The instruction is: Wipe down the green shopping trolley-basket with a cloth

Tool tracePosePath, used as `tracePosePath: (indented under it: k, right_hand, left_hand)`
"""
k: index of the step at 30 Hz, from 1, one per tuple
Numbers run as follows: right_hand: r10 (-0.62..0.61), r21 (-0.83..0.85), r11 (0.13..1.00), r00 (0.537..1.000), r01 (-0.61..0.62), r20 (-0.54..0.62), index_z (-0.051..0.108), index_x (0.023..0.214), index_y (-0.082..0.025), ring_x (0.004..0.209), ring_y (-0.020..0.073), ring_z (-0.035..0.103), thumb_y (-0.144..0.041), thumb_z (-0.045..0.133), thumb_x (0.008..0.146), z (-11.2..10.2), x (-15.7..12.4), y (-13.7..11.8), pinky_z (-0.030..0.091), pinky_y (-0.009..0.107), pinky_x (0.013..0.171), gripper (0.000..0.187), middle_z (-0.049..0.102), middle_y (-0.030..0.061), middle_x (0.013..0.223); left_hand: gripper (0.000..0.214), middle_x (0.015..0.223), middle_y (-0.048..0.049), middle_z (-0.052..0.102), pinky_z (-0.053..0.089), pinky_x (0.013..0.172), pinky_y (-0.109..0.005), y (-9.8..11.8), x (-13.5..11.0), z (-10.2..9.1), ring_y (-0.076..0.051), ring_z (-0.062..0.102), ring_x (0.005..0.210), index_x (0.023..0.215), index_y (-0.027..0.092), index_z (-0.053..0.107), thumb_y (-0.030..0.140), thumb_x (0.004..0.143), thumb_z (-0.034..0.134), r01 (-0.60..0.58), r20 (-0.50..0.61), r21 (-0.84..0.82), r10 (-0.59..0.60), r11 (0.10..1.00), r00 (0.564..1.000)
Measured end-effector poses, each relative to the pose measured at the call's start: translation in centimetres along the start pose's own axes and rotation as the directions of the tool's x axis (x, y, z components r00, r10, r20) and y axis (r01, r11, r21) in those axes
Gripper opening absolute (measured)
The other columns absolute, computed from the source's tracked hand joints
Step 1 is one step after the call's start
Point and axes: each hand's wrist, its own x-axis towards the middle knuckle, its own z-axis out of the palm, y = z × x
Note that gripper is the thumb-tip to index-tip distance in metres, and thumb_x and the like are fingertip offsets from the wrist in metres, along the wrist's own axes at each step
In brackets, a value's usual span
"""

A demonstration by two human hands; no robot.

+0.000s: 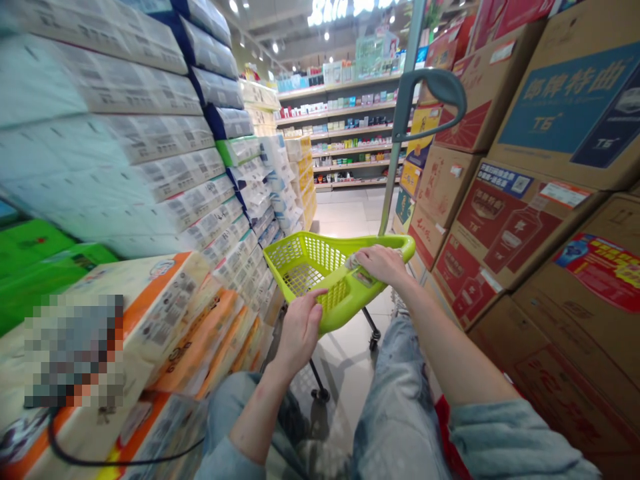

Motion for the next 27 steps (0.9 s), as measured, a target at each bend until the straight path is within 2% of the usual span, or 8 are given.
tracePosePath:
  k: [4,6,9,13,16,19,23,27]
  right_hand:
    - [-0.045,0.045,0.998,0.997,0.048,-0.06,0.071,0.075,-0.021,0.073,0.0168,0.059,-0.039,0.035,0.09,0.3,0.0,0.6,0.03,0.025,0.058,0.043,0.07,0.0046,0.082]
    - [-0.076,0.067,0.994,0.994,0.081,-0.078,0.07,0.073,-0.021,0.073,0.0163,0.059,-0.037,0.035,0.089,0.4,-0.1,0.7,0.03,0.025,0.059,0.042,0.07,0.004,0.079]
    - [-0.136,0.111,0.982,0.983,0.15,-0.12,0.07,0.074,-0.019,0.073,0.016,0.059,-0.036,0.035,0.09,0.4,-0.2,1.0,0.032,0.025,0.061,0.042,0.069,0.0044,0.077]
    - [-0.265,0.176,0.937,0.943,0.301,-0.202,0.071,0.081,-0.018,0.076,0.0169,0.06,-0.035,0.034,0.092,0.7,-0.7,1.2,0.037,0.026,0.069,0.042,0.071,0.0056,0.078]
    - [-0.373,0.218,0.868,0.876,0.446,-0.306,0.071,0.089,-0.018,0.086,0.018,0.062,-0.033,0.035,0.093,0.9,-1.9,0.6,0.041,0.029,0.08,0.039,0.072,0.0064,0.09]
    - [-0.43,0.215,0.815,0.81,0.538,-0.398,0.069,0.097,-0.02,0.1,0.0195,0.061,-0.029,0.037,0.093,1.3,-3.9,-0.8,0.042,0.035,0.091,0.034,0.071,0.006,0.103]
    - [-0.432,0.169,0.817,0.781,0.551,-0.452,0.067,0.099,-0.021,0.115,0.0221,0.055,-0.023,0.04,0.092,2.5,-7.3,-3.1,0.038,0.044,0.102,0.029,0.07,0.0056,0.105]
    - [-0.337,0.15,0.873,0.796,0.464,-0.503,0.062,0.109,-0.019,0.116,0.0231,0.053,-0.023,0.037,0.092,3.6,-10.1,-5.5,0.033,0.047,0.108,0.03,0.067,0.0083,0.11]
  left_hand:
    - [0.04,0.09,-0.003,0.066,0.043,0.087,-0.031,-2.7,1.1,-0.5,-0.017,0.06,0.091,0.122,0.02,0.053,0.034,0.096,0.025,0.082,0.036,-0.156,-0.077,0.984,0.996]
    - [0.039,0.097,-0.0046,0.066,0.042,0.09,-0.032,-4.2,1.9,-0.5,-0.018,0.059,0.096,0.118,0.018,0.056,0.034,0.095,0.028,0.084,0.013,-0.144,-0.083,0.986,0.996]
    - [0.041,0.094,-0.0041,0.067,0.041,0.091,-0.033,-5.4,2.7,-0.2,-0.018,0.059,0.097,0.116,0.019,0.058,0.034,0.095,0.026,0.065,0.03,-0.102,-0.062,0.993,0.998]
    - [0.042,0.094,-0.0045,0.066,0.042,0.089,-0.033,-5.3,2.9,0.4,-0.018,0.059,0.096,0.118,0.019,0.056,0.033,0.096,0.024,0.057,0.016,-0.048,-0.057,0.997,0.998]
    - [0.041,0.097,-0.0051,0.066,0.042,0.088,-0.033,-5.1,2.8,0.6,-0.019,0.059,0.096,0.12,0.019,0.054,0.03,0.095,0.023,0.065,-0.001,-0.028,-0.065,0.998,0.998]
    - [0.041,0.096,-0.0054,0.066,0.043,0.086,-0.034,-5.0,2.9,0.6,-0.019,0.059,0.094,0.121,0.019,0.053,0.03,0.095,0.023,0.074,-0.009,-0.025,-0.074,0.997,0.997]
    - [0.04,0.098,-0.0062,0.066,0.044,0.087,-0.034,-5.0,3.0,0.7,-0.019,0.06,0.094,0.119,0.018,0.053,0.029,0.094,0.023,0.082,-0.014,-0.029,-0.082,0.996,0.997]
    - [0.04,0.102,-0.0064,0.066,0.045,0.088,-0.034,-4.9,3.1,0.8,-0.019,0.06,0.096,0.119,0.019,0.054,0.029,0.094,0.024,0.091,-0.024,-0.034,-0.092,0.995,0.995]
